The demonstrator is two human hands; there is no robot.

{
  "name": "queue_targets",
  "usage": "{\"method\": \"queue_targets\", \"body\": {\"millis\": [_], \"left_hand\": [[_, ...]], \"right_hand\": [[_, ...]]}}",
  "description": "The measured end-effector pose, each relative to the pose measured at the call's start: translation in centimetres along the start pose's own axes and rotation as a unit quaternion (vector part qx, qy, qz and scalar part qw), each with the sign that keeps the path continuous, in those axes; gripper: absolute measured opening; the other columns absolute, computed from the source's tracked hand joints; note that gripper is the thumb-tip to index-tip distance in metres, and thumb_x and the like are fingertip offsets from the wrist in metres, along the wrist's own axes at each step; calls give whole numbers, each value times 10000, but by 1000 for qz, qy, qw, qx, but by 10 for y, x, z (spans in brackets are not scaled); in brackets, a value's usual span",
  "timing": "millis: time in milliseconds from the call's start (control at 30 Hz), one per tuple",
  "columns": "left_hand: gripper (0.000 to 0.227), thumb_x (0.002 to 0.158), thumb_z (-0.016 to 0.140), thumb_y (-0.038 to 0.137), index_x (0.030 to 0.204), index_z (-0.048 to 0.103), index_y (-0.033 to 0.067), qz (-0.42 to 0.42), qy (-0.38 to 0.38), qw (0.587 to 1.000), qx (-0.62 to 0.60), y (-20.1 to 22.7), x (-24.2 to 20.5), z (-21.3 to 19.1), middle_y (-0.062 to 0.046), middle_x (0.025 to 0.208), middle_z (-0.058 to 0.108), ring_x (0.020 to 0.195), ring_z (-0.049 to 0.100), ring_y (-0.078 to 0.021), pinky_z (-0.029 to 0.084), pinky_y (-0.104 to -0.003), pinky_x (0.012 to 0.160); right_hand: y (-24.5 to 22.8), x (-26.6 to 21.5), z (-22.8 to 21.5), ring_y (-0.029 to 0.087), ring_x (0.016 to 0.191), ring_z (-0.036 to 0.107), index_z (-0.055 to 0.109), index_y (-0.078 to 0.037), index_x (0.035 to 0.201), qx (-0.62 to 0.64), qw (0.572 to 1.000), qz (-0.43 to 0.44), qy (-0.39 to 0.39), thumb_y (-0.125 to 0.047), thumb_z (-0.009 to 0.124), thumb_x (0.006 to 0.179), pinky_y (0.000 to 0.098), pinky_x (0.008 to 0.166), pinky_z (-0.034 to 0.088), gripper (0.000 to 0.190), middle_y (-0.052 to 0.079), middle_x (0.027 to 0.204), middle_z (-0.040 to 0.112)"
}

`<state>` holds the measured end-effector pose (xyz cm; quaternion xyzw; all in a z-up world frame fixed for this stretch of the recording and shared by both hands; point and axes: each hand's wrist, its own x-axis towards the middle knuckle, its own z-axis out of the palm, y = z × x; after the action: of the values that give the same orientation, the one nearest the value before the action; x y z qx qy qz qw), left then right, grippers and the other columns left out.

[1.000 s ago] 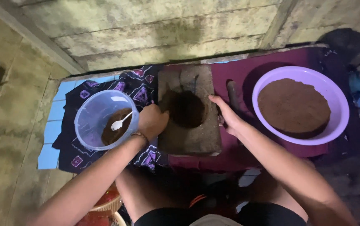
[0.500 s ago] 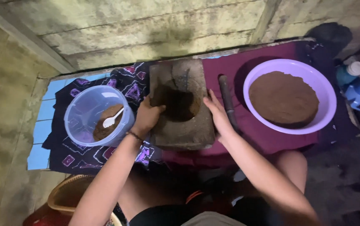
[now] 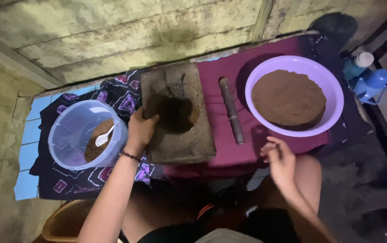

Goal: Scooping ground powder from a stone mortar into a plastic bowl using a spoon

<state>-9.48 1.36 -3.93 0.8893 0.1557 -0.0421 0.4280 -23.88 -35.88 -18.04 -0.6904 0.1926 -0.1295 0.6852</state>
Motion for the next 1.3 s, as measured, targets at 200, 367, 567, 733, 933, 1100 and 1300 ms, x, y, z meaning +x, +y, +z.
{"method": "queue_targets", "body": {"millis": [200,367,567,733,933,1100,1300], "left_hand": [[413,838,745,290,1201,741,94,-2,19,1000,9,-7,8,3,-202,1039,751,1061,712,-389,554,-496,878],[371,852,740,303,1145,757,77,-6,21,1000,-2,-22,23,8,-207,1003,752,1026,721,-394,553,-507,844],[373,826,735,322,1115,774,89,-16,16,1000,-3,-24,16,5,-191,977,755,1025,720,-380,548,-489,854],[385,820,738,345,1112,778,97,-14,20,1000,-18,-39,28,8,-188,971,753,1017,720,-384,543,-497,852],[391,825,721,329,1100,771,56,-3,15,1000,-20,-21,12,4,-218,976,745,1020,711,-402,535,-498,865],[395,824,718,326,1100,776,50,-17,16,999,-40,-9,2,1,-219,986,747,1014,714,-398,535,-490,877],[244,836,678,279,930,752,66,14,8,1000,-21,-13,3,-1,-21,893,709,861,592,-164,452,-381,737]], "right_hand": [[-38,-4,65,537,1374,461,494,56,1477,-418,842,-318,-124,-346,657,973,674,1074,400,666,379,1489,468],[1,9,98,504,1450,395,601,89,1362,-470,796,-364,-118,-409,588,1011,619,1154,346,609,355,1564,401],[16,10,114,400,1545,304,518,118,1423,-466,727,-464,-199,-278,586,846,598,1242,145,704,282,1539,478],[32,18,115,401,1509,373,589,138,1323,-451,695,-521,-203,-252,542,830,624,1252,122,630,286,1502,522],[-1,9,92,353,1410,504,631,15,1353,-357,765,-508,-173,-224,586,937,580,1227,229,482,228,1433,597],[-20,-14,46,234,979,653,693,-51,1098,74,985,-85,127,-124,753,958,367,920,600,169,117,1027,670],[-29,68,-55,185,1291,668,294,-220,1524,316,909,-58,266,-332,842,860,382,1072,609,868,100,1500,588]]}}
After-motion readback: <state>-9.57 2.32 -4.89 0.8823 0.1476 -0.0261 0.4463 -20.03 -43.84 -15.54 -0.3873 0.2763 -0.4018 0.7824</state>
